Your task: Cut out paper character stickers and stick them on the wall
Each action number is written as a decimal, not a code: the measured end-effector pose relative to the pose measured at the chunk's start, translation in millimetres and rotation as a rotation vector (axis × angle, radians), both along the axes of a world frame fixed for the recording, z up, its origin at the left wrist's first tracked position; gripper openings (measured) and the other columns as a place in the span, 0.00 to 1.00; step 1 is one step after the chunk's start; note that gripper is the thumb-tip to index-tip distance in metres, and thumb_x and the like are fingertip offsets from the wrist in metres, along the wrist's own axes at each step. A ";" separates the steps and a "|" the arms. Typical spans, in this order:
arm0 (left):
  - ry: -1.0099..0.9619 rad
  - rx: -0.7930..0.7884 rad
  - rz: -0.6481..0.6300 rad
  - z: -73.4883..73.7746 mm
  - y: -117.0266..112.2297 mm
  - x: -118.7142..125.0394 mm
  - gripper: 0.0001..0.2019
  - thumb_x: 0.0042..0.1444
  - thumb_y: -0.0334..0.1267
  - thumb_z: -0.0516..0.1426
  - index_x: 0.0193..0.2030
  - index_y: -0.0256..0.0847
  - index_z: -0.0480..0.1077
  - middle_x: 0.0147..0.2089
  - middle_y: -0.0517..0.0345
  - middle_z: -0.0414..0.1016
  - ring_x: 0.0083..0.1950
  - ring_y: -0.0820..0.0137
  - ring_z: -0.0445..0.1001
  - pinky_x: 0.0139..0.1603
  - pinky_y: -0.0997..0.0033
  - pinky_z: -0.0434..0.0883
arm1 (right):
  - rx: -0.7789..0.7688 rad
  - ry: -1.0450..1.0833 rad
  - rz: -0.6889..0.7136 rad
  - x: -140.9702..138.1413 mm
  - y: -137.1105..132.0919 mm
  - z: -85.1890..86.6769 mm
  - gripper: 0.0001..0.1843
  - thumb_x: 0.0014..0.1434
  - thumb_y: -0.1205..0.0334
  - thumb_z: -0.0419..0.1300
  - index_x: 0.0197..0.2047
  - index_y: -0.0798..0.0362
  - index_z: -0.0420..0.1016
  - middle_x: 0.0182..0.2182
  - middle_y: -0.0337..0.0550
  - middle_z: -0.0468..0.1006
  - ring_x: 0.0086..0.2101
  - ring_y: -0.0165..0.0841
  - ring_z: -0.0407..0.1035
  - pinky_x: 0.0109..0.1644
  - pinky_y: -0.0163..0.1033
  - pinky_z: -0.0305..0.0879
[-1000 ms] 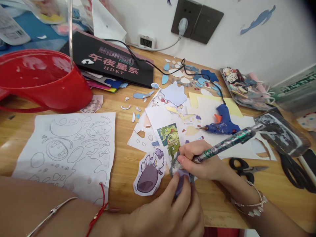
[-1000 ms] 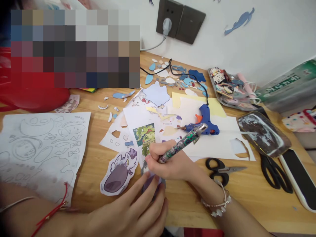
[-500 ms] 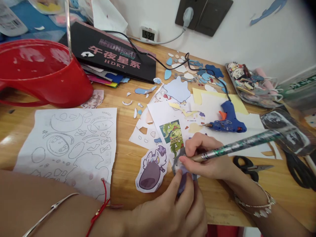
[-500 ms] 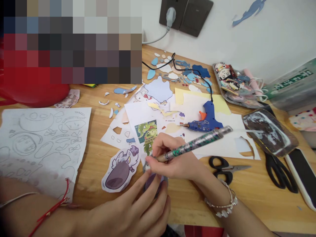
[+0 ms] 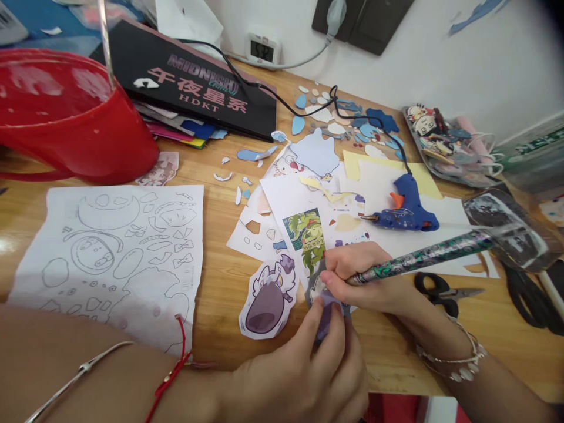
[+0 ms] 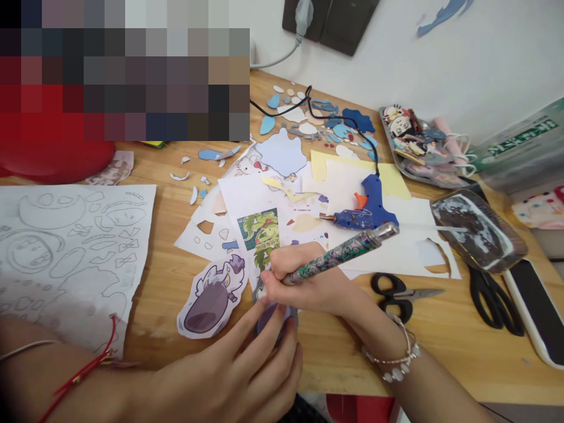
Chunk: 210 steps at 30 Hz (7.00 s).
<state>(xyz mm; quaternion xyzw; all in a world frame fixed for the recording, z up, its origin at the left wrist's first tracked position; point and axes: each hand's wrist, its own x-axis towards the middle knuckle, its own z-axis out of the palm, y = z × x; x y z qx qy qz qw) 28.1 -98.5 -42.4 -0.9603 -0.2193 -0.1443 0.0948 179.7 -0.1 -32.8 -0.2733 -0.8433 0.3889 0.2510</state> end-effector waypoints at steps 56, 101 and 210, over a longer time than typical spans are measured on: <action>0.107 0.031 -0.030 14.2 4.5 -6.1 0.19 0.60 0.31 0.40 0.53 0.34 0.64 0.52 0.47 0.69 0.51 0.54 0.69 0.50 0.55 0.71 | 0.230 -0.170 -0.057 -5.3 -1.3 7.5 0.20 0.54 0.72 0.51 0.14 0.54 0.49 0.14 0.33 0.56 0.18 0.21 0.50 0.20 0.29 0.47; 0.071 0.016 -0.019 8.9 2.3 -4.7 0.20 0.60 0.30 0.39 0.53 0.33 0.64 0.53 0.43 0.68 0.51 0.52 0.69 0.51 0.53 0.69 | 0.162 -0.112 0.013 -2.6 -2.4 3.0 0.20 0.55 0.71 0.53 0.16 0.55 0.50 0.16 0.32 0.60 0.19 0.20 0.53 0.22 0.28 0.49; 0.069 0.000 -0.005 12.4 1.7 -6.7 0.19 0.61 0.33 0.40 0.54 0.33 0.64 0.54 0.46 0.68 0.54 0.54 0.67 0.53 0.56 0.68 | -0.081 0.222 -0.190 9.2 -6.4 2.1 0.18 0.53 0.75 0.55 0.19 0.53 0.51 0.17 0.31 0.55 0.19 0.22 0.55 0.20 0.29 0.53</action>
